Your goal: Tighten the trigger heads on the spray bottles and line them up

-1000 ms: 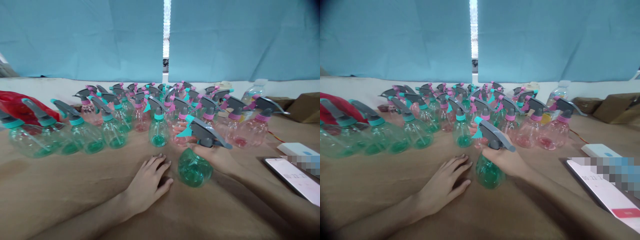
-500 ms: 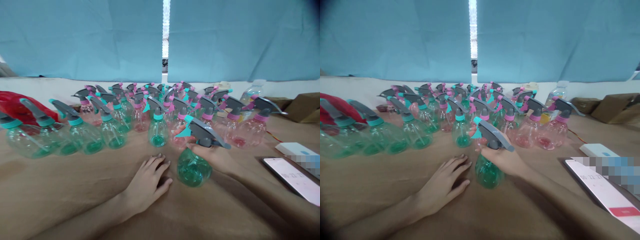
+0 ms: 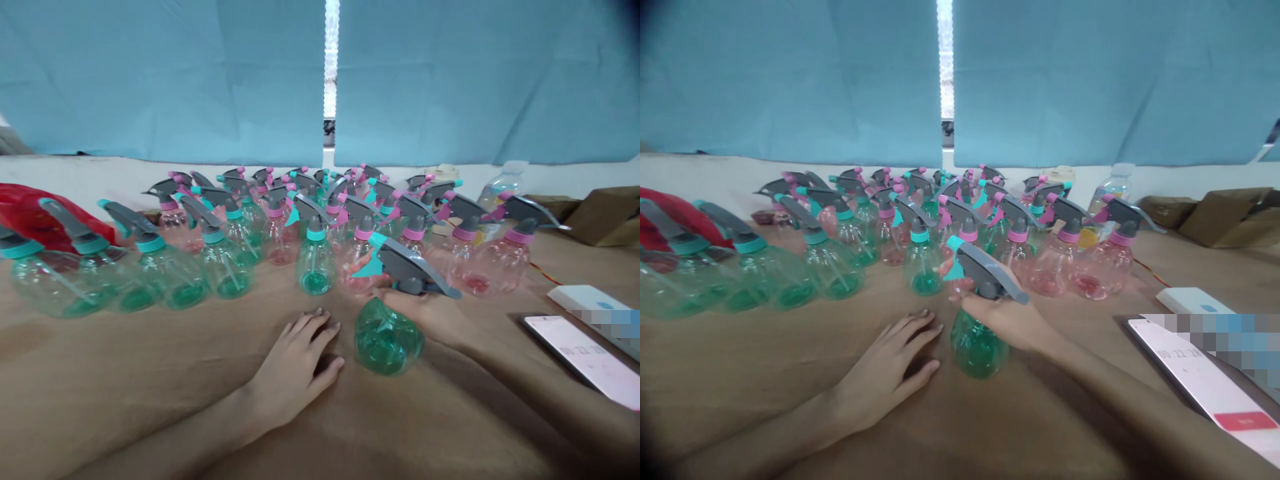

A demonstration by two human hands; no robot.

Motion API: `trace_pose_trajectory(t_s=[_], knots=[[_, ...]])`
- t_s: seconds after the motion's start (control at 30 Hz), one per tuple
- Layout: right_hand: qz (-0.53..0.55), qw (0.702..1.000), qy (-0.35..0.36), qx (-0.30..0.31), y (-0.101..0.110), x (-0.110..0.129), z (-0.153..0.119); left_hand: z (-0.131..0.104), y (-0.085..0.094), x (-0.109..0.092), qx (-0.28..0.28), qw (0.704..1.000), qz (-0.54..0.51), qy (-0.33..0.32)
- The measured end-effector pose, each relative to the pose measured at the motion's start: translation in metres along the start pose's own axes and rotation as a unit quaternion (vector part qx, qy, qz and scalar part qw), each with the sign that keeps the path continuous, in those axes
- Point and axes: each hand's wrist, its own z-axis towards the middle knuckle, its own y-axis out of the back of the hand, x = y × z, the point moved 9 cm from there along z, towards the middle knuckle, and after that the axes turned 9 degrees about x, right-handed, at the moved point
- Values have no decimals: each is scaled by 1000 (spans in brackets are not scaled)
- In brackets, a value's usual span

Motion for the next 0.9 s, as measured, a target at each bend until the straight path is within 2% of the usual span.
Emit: trace_pose_trajectory(t_s=[0.2,0.47,0.6,0.73,0.9], knots=[[68,996,-51,24,-9,-13,3,0,1,1,-8,1000,2,-1],[112,993,0,45,-14,-7,5,0,3,1,-18,1000,5,-4],[105,993,-9,60,-17,-11,4,1,1,1,-13,1000,8,-4],[114,993,-18,39,-16,-21,4,1,0,2,-10,1000,8,2],[148,987,30,62,-22,-13,5,1,1,2,-19,1000,-2,3]])
